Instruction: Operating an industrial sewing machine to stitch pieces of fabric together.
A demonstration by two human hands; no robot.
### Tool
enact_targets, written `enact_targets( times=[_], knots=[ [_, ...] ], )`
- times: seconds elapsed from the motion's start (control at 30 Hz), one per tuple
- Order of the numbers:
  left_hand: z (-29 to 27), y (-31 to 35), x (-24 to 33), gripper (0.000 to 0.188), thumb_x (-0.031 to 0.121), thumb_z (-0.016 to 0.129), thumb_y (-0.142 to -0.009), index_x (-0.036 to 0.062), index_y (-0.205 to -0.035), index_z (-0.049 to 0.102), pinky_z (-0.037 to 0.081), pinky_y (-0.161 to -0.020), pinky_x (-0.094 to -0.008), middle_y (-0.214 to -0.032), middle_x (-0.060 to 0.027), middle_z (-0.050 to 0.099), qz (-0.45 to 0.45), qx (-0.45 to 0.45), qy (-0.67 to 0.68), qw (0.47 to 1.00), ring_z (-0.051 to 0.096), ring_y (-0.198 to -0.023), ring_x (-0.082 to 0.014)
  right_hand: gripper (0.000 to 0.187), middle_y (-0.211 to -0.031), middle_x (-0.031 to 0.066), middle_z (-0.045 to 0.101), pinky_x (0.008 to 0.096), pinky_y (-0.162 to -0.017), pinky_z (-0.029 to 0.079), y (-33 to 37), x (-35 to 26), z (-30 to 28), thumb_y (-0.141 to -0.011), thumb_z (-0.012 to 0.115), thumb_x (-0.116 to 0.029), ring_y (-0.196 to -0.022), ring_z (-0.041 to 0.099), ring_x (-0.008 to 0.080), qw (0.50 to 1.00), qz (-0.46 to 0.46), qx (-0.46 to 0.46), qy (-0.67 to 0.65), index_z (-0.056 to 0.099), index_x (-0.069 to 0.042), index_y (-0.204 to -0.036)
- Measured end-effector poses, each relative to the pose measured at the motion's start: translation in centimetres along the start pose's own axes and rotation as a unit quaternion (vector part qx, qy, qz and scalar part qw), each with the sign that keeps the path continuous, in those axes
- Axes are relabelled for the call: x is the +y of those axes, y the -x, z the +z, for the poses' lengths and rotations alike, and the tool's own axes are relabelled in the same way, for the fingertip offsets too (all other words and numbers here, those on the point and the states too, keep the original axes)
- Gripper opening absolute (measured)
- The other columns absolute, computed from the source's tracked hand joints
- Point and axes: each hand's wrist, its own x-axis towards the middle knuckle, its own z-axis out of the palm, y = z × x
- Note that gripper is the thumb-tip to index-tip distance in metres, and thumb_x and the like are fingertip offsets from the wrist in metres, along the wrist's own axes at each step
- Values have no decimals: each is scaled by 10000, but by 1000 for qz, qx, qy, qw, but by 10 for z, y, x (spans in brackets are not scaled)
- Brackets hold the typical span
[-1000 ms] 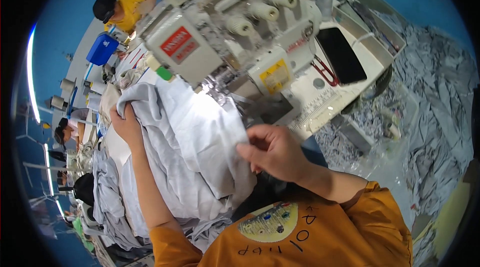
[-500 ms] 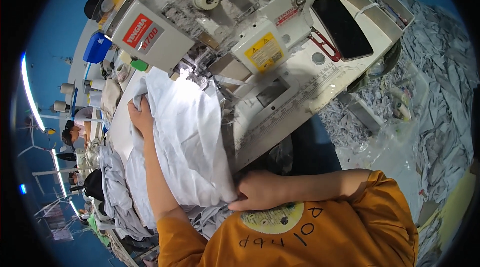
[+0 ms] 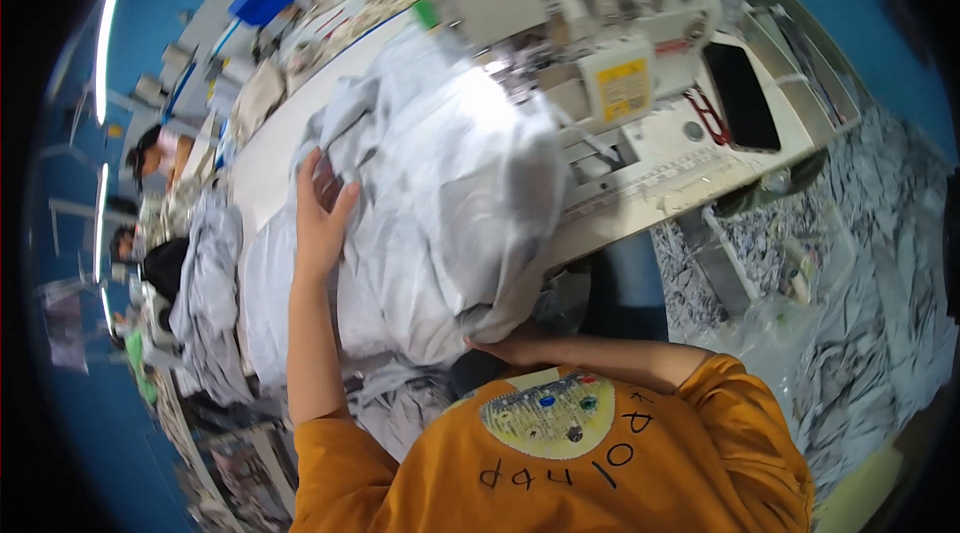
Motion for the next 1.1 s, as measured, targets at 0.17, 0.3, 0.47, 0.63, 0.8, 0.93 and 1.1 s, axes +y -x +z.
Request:
enact_targets(
  times=[0.17, 0.3, 0.47, 0.63, 0.8, 0.93, 1.1],
  knots=[
    [-43, 164, 48, 261, 180, 592, -809, -2, -987, 532, 451, -778, -306, -907, -131, 595, 24, 27, 154, 987, 578, -834, -212, 491, -815, 81, 658, 252, -710, 484, 6, -83, -24, -945, 429, -440, -731, 623, 146, 933, 3, -112, -342, 636, 0, -880],
    [-17, 299, 18, 460, 237, 744, -642, 28, -1007, 557, 437, -824, -396, -950, -162, 611, -163, -59, -180, 968, 569, -922, -334, 383, -838, 91, 661, 251, -707, 479, 18, -146, -50, -930, 516, -344, -728, 624, 163, 935, -154, -34, -318, 630, 22, -925],
    [-30, 384, -93, 402, 158, 726, -620, 62, -990, 601, 415, -861, -422, -915, -151, 621, -292, -25, -217, 931, 543, -962, -366, 309, -1000, 106, 625, 303, -819, 467, 7, -216, -95, -953, 448, -259, -936, 594, 180, 807, -282, -79, -513, 559, -4, -1086],
    [-81, 370, -105, 229, 124, 633, -726, 26, -932, 604, 476, -773, -420, -922, -183, 635, -352, -237, -312, 850, 616, -823, -361, 333, -1148, 153, 579, 394, -984, 431, -8, -258, -203, -993, 300, -140, -1075, 561, 232, 795, -451, -104, -391, 464, 36, -1222],
    [-118, 268, -14, 188, 6, 457, -839, -45, -982, 568, 538, -637, -319, -847, -167, 662, -371, -229, 194, 879, 666, -638, -238, 180, -1022, 128, 627, 309, -867, 511, -42, -259, -249, -945, 482, -139, -983, 596, 166, 797, -305, -247, -460, 555, 19, -989],
    [-128, 157, 98, 236, 169, 470, -903, -4, -1025, 575, 472, -694, -287, -949, -86, 637, -152, -138, 258, 944, 584, -787, -158, 287, -1012, 126, 625, 253, -756, 508, -27, -261, -190, -957, 465, -253, -903, 604, 159, 925, -207, 63, -313, 547, 17, -1010],
    [-65, 8, 229, 280, 172, 449, -937, -23, -1111, 551, 496, -871, -333, -1059, -160, 609, 149, -234, 519, 809, 608, -947, -271, 254, -910, 84, 583, 331, -778, 446, 54, -253, -94, -840, 627, -222, -854, 555, 223, 875, -368, 180, 257, 567, -7, -962]
  ],
)
